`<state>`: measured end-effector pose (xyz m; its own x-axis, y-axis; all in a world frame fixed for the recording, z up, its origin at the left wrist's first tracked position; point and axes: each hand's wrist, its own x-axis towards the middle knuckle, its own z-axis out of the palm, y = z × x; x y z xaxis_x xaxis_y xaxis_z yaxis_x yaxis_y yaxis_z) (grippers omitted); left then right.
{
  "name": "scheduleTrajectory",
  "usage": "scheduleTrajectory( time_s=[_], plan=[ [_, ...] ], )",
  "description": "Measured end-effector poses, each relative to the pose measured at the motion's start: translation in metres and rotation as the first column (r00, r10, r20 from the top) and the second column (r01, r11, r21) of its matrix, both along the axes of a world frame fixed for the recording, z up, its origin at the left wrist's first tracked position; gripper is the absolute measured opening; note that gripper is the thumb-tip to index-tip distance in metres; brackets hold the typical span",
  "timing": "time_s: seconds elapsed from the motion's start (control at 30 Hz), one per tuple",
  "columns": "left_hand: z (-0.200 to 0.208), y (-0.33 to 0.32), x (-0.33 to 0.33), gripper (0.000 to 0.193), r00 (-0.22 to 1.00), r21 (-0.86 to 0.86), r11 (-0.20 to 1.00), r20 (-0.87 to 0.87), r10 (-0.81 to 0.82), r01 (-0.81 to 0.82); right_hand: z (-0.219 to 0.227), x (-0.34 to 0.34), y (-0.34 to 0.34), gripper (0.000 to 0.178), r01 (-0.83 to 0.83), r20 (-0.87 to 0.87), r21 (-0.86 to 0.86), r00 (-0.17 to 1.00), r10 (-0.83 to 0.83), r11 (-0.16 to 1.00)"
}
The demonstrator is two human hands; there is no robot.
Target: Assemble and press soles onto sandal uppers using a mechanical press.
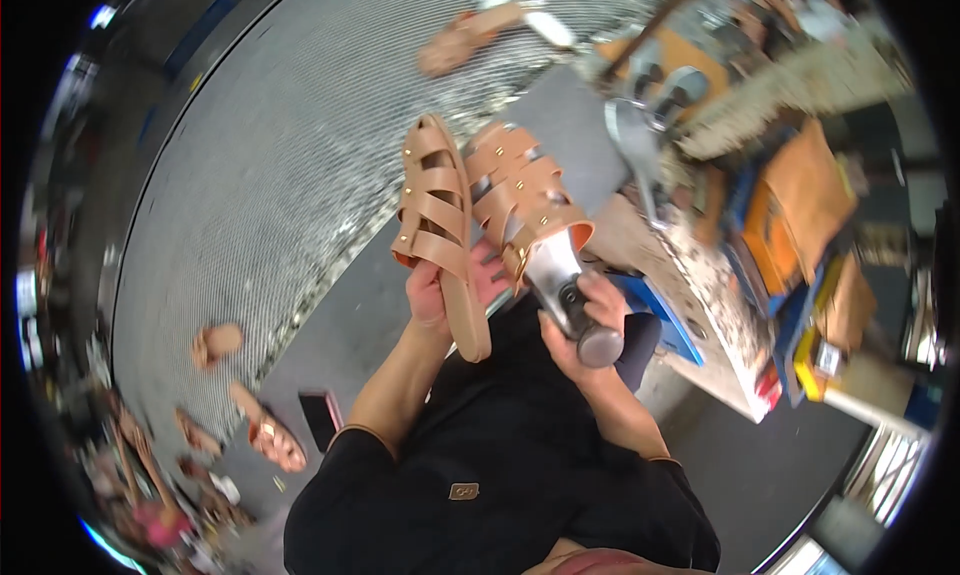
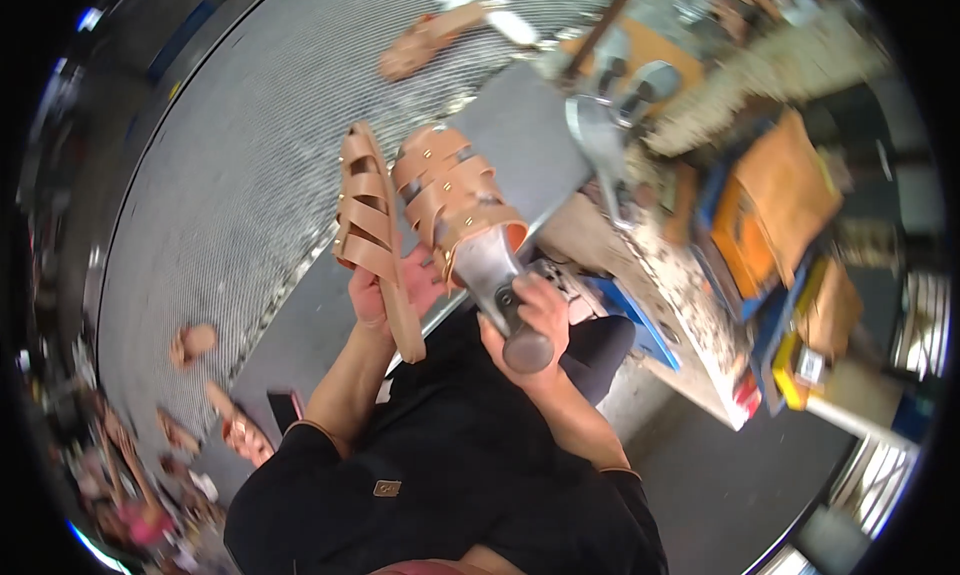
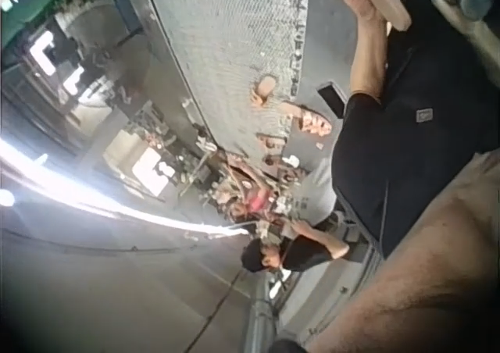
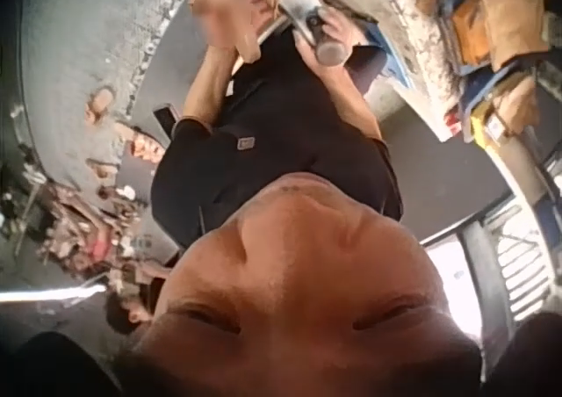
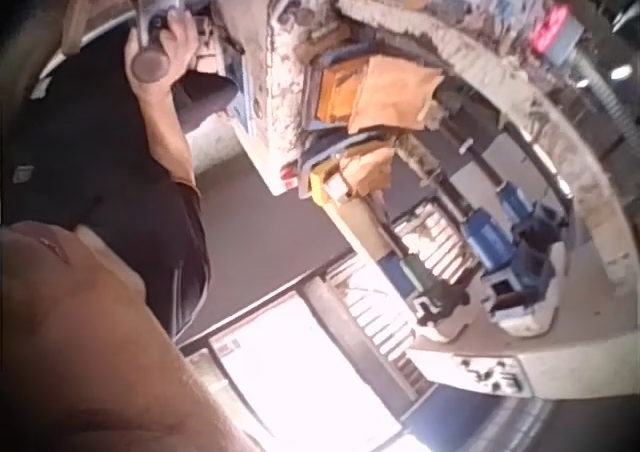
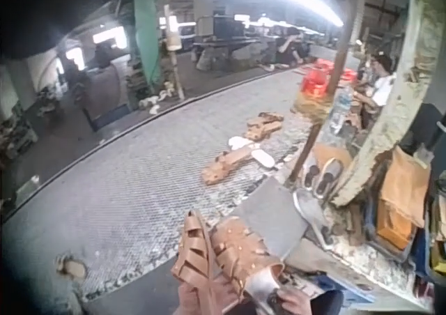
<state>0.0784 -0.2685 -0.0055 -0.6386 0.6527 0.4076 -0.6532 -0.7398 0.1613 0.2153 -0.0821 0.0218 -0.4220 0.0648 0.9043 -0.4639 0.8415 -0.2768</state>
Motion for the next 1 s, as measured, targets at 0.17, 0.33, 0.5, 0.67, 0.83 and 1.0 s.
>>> scheduleTrajectory(
  time_s=[0.17,0.33,0.5,0.67,0.83,1.0],
  plan=[
    [-0.048,-0.128,0.007,0.074,0.942,0.149,0.953,0.253,0.221,-0.264,-0.032,-0.014,-0.071,0.06,-0.269,0.133,0.129,0.959,0.252,0.954],
    [-0.075,-0.21,0.041,0.071,0.621,-0.262,0.61,0.049,0.782,-0.748,-0.027,-0.024,-0.09,0.068,-0.418,0.266,0.22,0.895,0.358,0.881],
    [-0.088,-0.245,0.102,0.08,0.582,-0.462,0.713,0.414,0.7,-0.528,-0.025,-0.043,-0.086,0.067,-0.504,0.346,0.252,0.844,0.41,0.826],
    [-0.026,-0.236,0.093,0.042,0.206,-0.211,0.022,-0.918,0.338,-0.977,-0.023,-0.049,-0.081,0.063,-0.599,0.41,0.353,0.79,0.456,0.719],
    [-0.025,-0.229,0.088,0.034,0.355,-0.366,-0.061,-0.925,0.137,-0.929,-0.015,-0.059,-0.077,0.061,-0.614,0.455,0.409,0.779,0.432,0.675],
    [-0.027,-0.23,0.079,0.037,0.44,-0.446,-0.056,-0.893,0.093,-0.893,-0.005,-0.071,-0.076,0.054,-0.653,0.459,0.418,0.752,0.474,0.631]
  ],
)
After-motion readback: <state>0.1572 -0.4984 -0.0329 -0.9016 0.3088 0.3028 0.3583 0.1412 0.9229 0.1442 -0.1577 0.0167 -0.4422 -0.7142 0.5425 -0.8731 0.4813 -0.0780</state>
